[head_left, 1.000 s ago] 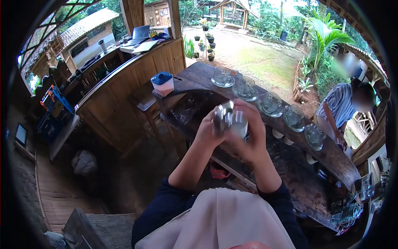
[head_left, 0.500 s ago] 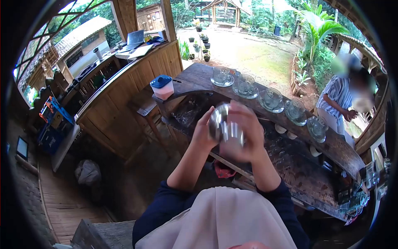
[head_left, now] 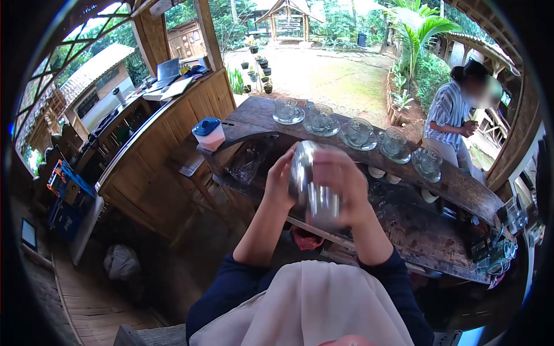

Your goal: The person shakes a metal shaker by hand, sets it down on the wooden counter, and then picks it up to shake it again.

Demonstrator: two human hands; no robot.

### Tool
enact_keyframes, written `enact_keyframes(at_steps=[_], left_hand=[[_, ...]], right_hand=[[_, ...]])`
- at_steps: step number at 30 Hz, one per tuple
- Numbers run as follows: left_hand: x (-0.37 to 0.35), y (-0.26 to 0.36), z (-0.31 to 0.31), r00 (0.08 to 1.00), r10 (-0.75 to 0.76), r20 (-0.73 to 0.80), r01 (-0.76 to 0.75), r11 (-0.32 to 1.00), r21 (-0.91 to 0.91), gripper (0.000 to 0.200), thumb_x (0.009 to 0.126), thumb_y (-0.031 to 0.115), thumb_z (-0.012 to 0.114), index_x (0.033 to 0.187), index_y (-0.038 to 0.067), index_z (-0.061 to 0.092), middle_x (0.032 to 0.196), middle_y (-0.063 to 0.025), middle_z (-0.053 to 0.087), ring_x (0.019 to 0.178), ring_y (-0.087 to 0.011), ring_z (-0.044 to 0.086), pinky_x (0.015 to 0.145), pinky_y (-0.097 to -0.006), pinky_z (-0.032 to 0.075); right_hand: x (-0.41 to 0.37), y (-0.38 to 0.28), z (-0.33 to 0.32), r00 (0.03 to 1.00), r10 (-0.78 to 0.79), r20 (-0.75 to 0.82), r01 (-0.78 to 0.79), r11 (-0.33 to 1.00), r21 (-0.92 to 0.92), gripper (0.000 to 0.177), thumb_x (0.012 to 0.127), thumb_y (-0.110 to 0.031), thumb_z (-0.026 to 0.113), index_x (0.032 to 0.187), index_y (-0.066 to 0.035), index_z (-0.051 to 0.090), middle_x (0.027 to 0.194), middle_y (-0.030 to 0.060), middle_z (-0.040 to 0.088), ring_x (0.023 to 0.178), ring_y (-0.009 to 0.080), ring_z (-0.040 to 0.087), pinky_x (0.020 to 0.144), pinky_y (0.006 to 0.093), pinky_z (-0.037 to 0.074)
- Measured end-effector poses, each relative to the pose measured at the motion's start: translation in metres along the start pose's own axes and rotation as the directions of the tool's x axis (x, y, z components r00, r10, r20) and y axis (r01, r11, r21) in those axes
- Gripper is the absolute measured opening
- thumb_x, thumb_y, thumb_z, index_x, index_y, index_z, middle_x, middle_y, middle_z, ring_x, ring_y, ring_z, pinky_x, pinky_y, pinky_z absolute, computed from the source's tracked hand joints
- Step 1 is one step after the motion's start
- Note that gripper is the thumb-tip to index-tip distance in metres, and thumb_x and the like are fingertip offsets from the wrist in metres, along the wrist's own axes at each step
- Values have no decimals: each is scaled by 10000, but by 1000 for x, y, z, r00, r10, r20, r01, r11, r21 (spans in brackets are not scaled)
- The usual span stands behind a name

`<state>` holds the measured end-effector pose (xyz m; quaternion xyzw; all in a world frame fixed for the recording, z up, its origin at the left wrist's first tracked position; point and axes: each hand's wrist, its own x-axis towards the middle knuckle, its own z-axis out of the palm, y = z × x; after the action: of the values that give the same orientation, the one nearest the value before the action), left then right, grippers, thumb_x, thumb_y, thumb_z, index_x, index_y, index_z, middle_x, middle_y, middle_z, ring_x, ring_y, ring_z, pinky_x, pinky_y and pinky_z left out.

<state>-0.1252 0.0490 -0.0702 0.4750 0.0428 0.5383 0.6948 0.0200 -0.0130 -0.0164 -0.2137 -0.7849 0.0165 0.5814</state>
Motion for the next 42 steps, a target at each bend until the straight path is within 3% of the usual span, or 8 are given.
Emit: enact_keyframes(at_steps=[1,7,11,18,27,34,37,42], left_hand=[[9,-26,-28,972,-211,103,226,727,-649,365,908,202,466,1201,-16,468,1139,-151,575,1015,-258,587,840,-418,502],[-5,34,45,937,-342,69,320,764,-560,458,899,249,498,1300,64,375,1225,-192,518,1084,-362,544,847,-469,506],[-13,20,61,906,271,324,-64,846,-529,468,919,473,438,1253,148,486,1148,-205,564,1122,-359,526,764,-464,552],[30,-60,-5,919,-392,-38,287,731,-619,316,889,208,500,1136,17,551,1015,-138,634,930,-236,629,804,-422,522],[42,-30,106,781,180,597,21,949,-314,585,869,395,576,1374,282,303,1347,-253,364,1115,-548,444,754,-593,523],[123,-128,162,731,-682,-9,588,637,-498,472,934,391,355,1228,43,480,1199,-139,544,1070,-249,558,955,-442,428],[119,-113,206,688,-189,701,640,613,-463,381,951,282,351,1238,70,483,1106,-141,604,1027,-249,593,869,-433,490],[88,-94,287,712,121,692,298,840,-454,497,925,315,496,1342,101,330,1286,-163,472,1125,-294,536,935,-435,469]], right_hand=[[2,13,6,982,177,-63,-177,984,4,457,643,-241,745,1054,-79,629,1105,161,590,1070,311,575,910,432,439],[1,-61,-15,892,-382,240,437,864,-250,264,758,-226,643,1022,-207,642,1164,36,580,1113,261,549,875,429,414],[-17,-72,-6,641,-767,12,765,637,-98,189,814,-191,594,995,-216,642,1101,-46,627,1095,203,570,956,409,345],[-22,16,-20,932,326,-158,-326,945,24,317,748,-300,691,995,-107,649,1131,140,594,1095,268,560,923,501,406],[-22,-81,-86,683,-724,99,702,612,-364,187,790,-214,607,971,-257,626,1126,-78,604,1105,202,562,937,442,377],[-31,-17,-170,798,413,-439,-465,885,-11,407,706,-259,704,1061,-93,597,1200,153,559,1080,249,566,918,442,409],[-20,-74,-200,933,-68,-354,-83,915,-396,450,665,-150,751,1086,-115,598,1175,109,579,1081,247,566,955,479,383],[-37,-126,-233,741,-657,140,551,475,-686,410,680,-130,732,1051,-259,613,1154,-54,597,1082,249,566,917,505,395]])
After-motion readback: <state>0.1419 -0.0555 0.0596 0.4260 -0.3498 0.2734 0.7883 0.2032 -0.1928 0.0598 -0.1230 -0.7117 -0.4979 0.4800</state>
